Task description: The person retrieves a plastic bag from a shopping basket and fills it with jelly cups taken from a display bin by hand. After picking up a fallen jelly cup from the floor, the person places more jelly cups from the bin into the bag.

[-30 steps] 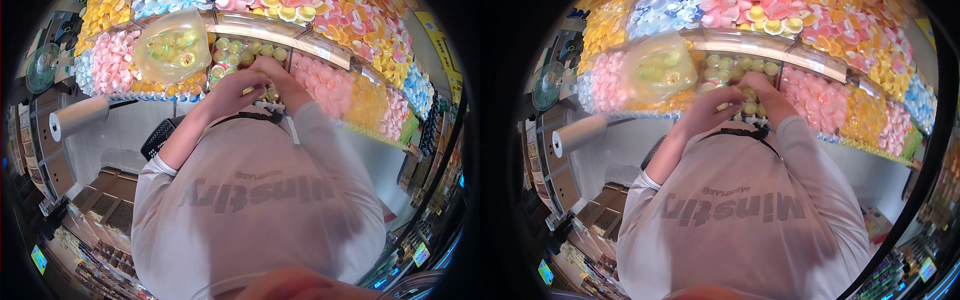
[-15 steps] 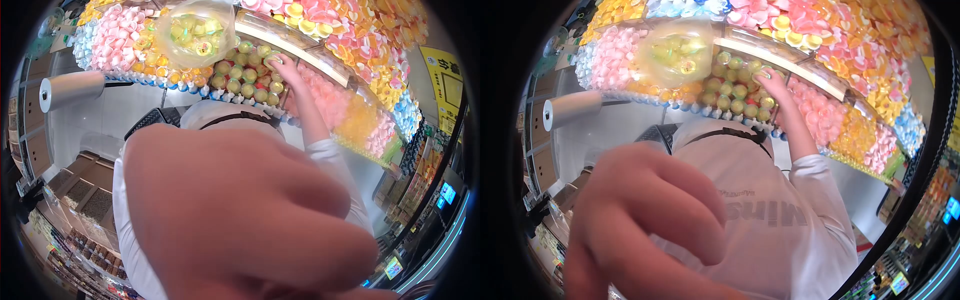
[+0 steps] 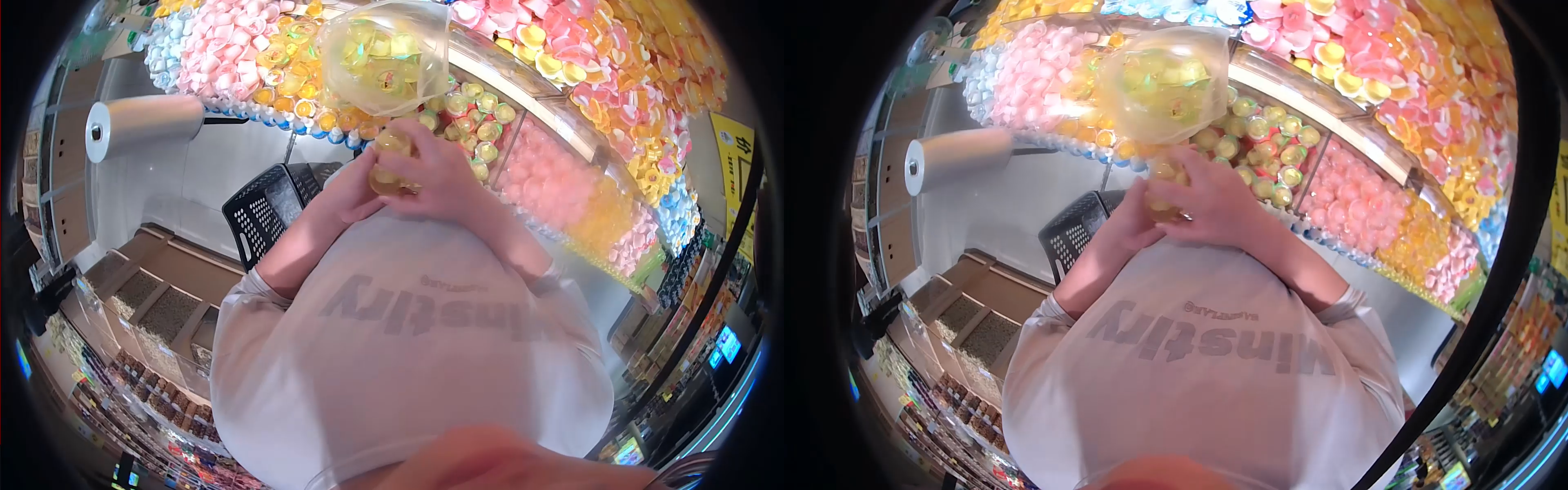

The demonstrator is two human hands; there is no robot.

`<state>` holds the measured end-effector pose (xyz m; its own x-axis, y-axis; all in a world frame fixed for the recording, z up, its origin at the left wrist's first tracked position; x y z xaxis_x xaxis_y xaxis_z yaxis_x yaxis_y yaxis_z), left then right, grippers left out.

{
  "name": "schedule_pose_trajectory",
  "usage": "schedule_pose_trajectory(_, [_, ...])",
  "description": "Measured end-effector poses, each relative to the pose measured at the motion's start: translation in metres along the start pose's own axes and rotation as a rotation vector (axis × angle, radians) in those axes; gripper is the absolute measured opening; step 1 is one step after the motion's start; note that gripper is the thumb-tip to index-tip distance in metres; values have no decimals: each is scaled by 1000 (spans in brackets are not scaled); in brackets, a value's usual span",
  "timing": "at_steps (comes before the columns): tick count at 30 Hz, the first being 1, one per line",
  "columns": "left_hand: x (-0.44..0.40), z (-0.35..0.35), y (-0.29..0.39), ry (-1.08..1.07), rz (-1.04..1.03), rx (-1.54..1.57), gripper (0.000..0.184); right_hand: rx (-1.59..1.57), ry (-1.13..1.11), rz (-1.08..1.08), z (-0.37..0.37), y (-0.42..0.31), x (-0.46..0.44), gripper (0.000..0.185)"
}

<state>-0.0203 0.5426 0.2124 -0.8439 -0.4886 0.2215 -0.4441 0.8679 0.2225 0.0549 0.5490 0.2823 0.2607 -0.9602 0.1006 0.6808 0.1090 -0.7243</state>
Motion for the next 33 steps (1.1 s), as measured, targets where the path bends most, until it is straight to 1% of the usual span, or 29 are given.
schedule_pose_trajectory(1, [6,18,17,-85,-185,-498,59,4,19,-25,-5,-1,-8,64])
schedule_pose_trajectory(2, [9,21,24,-187,-382,-988,59,36,75,35,-5,-7,-16,67])
schedule_pose_trajectory(3, [8,33,30,-60,-383,-709,56,67,127,94,-4,-11,-19,71])
schedule_pose_trajectory(4, [8,42,37,60,-414,-424,54,72,142,68,-5,-9,-18,71])
schedule_pose_trajectory(5, [11,61,32,259,-197,70,55,20,116,97,-8,-12,-15,72])
schedule_pose_trajectory(6, [16,76,43,233,-194,50,55,-34,89,131,-9,-15,-12,74])
schedule_pose_trajectory(7, [22,91,57,210,-194,28,56,-56,64,92,-5,-10,-8,71])
schedule_pose_trajectory(8, [23,95,80,191,-241,-46,56,-58,75,85,0,-3,-2,71])
schedule_pose_trajectory(9, [22,94,102,172,-289,-121,55,-148,65,-54,4,19,4,66])
schedule_pose_trajectory(10, [23,101,132,361,-390,-324,53,-242,50,-194,3,41,12,61])
schedule_pose_trajectory(11, [22,99,166,545,-492,-532,51,-247,59,-199,0,54,22,61])
schedule_pose_trajectory(13, [-1,78,226,673,-668,-1109,48,-318,281,-410,-1,106,49,44])
schedule_pose_trajectory(14, [-20,92,256,692,-739,-1383,47,-324,289,-417,-9,119,58,44])
schedule_pose_trajectory(15, [-43,101,278,696,-808,-1659,45,-390,359,-496,-13,138,71,40])
schedule_pose_trajectory(16, [-68,76,278,603,-871,-2037,44,-453,429,-576,-16,159,86,36])
schedule_pose_trajectory(17, [-92,52,271,478,-929,-2411,43,-454,443,-584,-20,172,96,36])
schedule_pose_trajectory(18, [-115,64,277,453,-935,-2410,43,-369,477,-655,-20,190,107,36])
schedule_pose_trajectory(19, [-141,82,277,361,-880,-2573,42,-285,509,-725,-20,209,118,37])
schedule_pose_trajectory(20, [-157,92,270,266,-814,-2733,41,-287,521,-733,-25,227,125,37])
schedule_pose_trajectory(21, [-162,91,263,216,-759,-2721,45,-259,568,-768,-27,249,133,36])
schedule_pose_trajectory(22, [-170,97,259,169,-707,-2727,46,-233,615,-803,-23,262,136,36])
schedule_pose_trajectory(24, [-182,113,260,94,-625,-2715,46,-287,675,-817,-17,277,135,36])
schedule_pose_trajectory(26, [-191,128,262,32,-565,-2687,46,33,764,-647,11,256,123,36])
schedule_pose_trajectory(27, [-195,135,267,11,-538,-2668,46,51,680,-661,8,267,115,47])
schedule_pose_trajectory(28, [-199,142,272,-12,-514,-2643,47,47,686,-664,8,278,110,47])
schedule_pose_trajectory(30, [-207,157,290,-30,-494,-2571,47,205,387,-776,-18,302,89,71])
schedule_pose_trajectory(31, [-207,158,299,-34,-498,-2526,47,202,391,-779,-19,301,83,71])
schedule_pose_trajectory(32, [-201,156,314,17,-592,-2460,47,333,244,-840,-29,304,74,80])
schedule_pose_trajectory(33, [-183,143,325,90,-732,-2373,48,463,93,-893,-39,308,68,89])
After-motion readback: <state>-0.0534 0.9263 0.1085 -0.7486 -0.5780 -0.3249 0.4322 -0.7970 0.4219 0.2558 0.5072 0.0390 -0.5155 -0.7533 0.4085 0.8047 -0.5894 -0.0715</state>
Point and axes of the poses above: each hand's wrist, its own x-axis away from the middle knuckle, its own z-axis out of the back of the hand, y = z × x, the point moved 9 cm from there along -x, towards the middle knuckle, and after that the axes turned 9 degrees about -z, right-handed, at the moved point
